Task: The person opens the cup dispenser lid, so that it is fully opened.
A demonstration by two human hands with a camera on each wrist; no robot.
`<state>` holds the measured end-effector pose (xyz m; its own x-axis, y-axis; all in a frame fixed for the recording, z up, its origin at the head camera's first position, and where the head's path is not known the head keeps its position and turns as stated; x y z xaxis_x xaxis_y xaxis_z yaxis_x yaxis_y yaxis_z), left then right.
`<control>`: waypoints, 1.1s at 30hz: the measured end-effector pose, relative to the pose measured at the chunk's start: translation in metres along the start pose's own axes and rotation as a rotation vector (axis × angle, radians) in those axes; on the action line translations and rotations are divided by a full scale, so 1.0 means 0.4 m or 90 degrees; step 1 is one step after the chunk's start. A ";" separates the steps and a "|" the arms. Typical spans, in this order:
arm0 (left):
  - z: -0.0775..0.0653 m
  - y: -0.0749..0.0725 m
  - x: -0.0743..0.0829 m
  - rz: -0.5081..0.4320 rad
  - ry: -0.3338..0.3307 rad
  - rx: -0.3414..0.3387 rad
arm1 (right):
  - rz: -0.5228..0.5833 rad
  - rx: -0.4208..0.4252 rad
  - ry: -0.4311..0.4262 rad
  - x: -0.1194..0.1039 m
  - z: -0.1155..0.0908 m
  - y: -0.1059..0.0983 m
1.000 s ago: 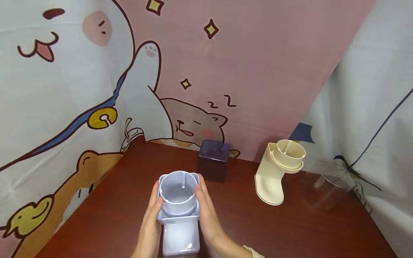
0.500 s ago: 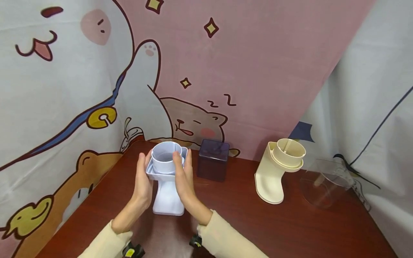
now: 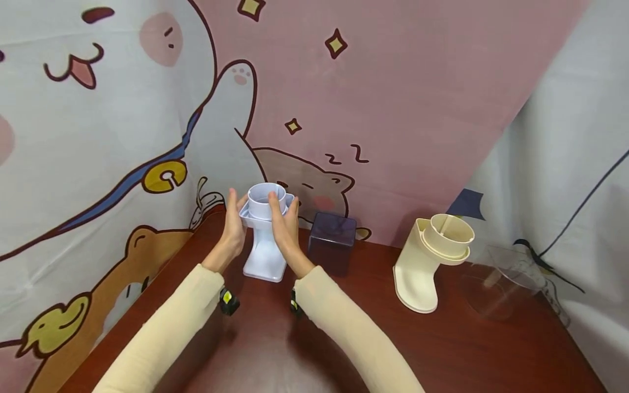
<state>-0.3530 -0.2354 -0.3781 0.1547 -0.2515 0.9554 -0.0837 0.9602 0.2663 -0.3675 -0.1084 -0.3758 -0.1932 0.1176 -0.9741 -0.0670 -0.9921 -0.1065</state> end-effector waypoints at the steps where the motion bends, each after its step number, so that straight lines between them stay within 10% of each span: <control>1: 0.017 0.003 -0.003 0.001 0.003 -0.003 | -0.006 -0.004 0.000 0.004 0.017 -0.001; 10: 0.073 0.021 -0.071 0.034 0.001 0.013 | -0.027 -0.003 0.022 0.065 0.068 -0.020; 21: 0.092 0.007 -0.056 0.164 0.047 -0.019 | -0.037 -0.007 0.003 0.043 0.085 -0.040; 27: 0.036 -0.074 0.003 0.413 0.186 0.008 | 0.009 -0.057 0.000 -0.045 0.021 -0.096; 33: -0.088 -0.107 0.068 0.484 0.399 0.002 | 0.062 -0.219 -0.058 -0.111 -0.113 -0.195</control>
Point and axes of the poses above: each hand's wrist, its own z-axis towards the middle knuckle, its own y-axis out of the palm, x = y × z, the point moved 5 cm from there along z, towards the middle knuckle, and after that the axes turned 1 degree about y, right-handed, at the moved point
